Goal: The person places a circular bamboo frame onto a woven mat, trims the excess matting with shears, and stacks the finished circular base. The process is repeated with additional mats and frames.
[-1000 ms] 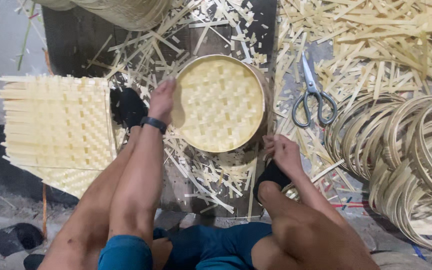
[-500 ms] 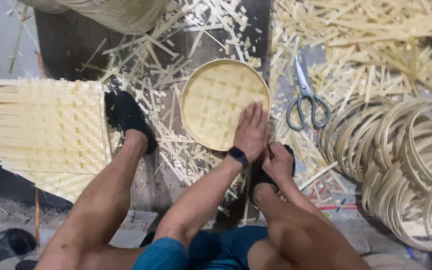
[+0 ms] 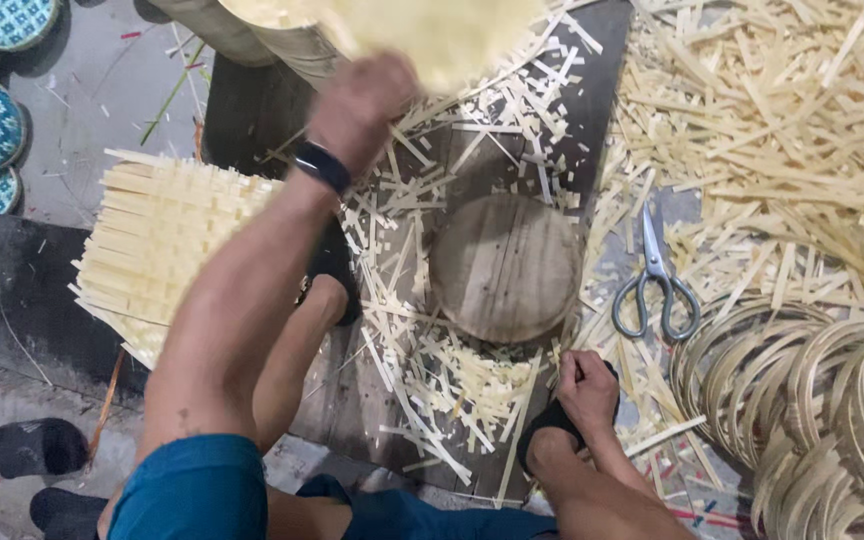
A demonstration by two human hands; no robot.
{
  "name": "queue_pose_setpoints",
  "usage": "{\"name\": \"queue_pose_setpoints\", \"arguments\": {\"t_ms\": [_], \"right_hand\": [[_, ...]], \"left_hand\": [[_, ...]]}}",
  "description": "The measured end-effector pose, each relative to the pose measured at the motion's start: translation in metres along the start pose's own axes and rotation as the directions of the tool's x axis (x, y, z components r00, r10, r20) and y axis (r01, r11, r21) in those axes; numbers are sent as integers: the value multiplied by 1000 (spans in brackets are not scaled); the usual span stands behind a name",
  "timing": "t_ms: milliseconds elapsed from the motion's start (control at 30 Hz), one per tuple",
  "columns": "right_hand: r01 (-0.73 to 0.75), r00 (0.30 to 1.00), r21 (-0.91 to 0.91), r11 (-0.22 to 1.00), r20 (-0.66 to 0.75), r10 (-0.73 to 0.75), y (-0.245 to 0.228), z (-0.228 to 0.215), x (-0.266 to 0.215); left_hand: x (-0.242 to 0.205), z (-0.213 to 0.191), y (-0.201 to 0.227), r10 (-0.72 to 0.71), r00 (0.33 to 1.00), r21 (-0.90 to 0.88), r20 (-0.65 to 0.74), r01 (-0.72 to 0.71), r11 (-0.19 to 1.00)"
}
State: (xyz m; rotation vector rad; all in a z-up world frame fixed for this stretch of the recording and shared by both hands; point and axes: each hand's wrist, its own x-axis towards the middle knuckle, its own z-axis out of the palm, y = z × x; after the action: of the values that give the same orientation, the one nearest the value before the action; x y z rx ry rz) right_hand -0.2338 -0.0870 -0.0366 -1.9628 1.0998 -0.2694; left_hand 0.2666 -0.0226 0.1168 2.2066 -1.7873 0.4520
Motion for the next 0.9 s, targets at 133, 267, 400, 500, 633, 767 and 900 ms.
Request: {"name": "queue_pose_setpoints", "arguments": {"t_ms": [133, 267, 400, 500, 633, 767, 900], "right_hand": [[69, 997, -7, 998, -20, -69, -2, -1, 1], [69, 997, -21, 997, -17, -70, -4, -1, 1], [55, 998, 16, 998, -31, -54, -6, 1, 1], [46, 999, -27, 999, -10, -46, -7, -1, 2], [49, 999, -9, 999, -14, -49, -11, -3, 2], [52, 999, -16, 999, -8, -52, -10, -1, 2], [48, 999, -40, 998, 17, -47, -8, -2, 2]], "left_hand": [[27, -37, -70, -59, 968, 115, -245, 90, 989], [24, -27, -89, -283, 952, 102, -121, 295, 950], [20, -14, -94, -270, 959, 45, -86, 274, 961], [17, -13, -95, -290, 955, 75, -53, 294, 953], [19, -12, -94, -298, 952, 140, -75, 306, 942], [19, -15, -91, -294, 949, 123, -112, 307, 944], [17, -17, -95, -321, 945, 25, -68, 324, 946]]}}
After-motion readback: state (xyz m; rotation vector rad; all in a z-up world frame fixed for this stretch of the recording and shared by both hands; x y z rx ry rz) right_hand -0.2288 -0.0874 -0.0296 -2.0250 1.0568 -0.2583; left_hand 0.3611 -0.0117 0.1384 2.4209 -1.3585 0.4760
